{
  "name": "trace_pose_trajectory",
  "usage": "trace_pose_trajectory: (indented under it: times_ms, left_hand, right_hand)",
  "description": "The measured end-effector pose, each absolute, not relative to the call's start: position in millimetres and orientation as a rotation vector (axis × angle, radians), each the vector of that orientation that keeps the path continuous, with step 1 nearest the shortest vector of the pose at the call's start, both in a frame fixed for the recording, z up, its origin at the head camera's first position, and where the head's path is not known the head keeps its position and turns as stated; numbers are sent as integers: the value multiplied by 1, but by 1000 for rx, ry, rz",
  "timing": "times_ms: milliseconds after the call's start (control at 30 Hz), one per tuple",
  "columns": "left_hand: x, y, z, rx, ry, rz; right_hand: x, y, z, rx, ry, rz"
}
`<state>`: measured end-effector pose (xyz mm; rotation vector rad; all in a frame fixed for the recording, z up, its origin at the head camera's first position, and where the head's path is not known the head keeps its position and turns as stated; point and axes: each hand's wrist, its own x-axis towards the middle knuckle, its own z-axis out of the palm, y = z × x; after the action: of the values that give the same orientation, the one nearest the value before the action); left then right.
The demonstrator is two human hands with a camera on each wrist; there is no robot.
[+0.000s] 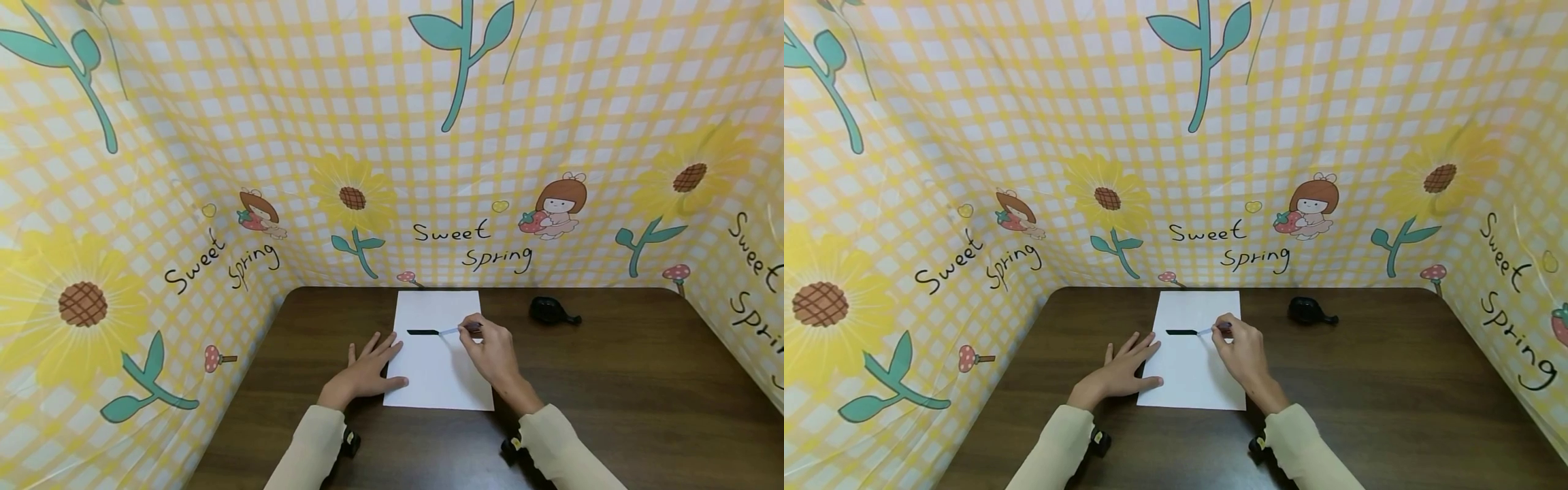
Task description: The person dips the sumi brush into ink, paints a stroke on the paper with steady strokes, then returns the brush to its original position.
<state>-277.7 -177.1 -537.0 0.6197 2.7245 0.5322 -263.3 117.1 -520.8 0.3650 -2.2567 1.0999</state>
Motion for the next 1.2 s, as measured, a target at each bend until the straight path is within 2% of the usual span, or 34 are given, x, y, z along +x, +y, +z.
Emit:
trace_pose_trajectory:
  times_ms: [1200]
  left_hand:
    - [-275, -176, -534, 618, 2727, 570]
  right_hand:
    - [-260, 142, -524, 328, -2224, 1046]
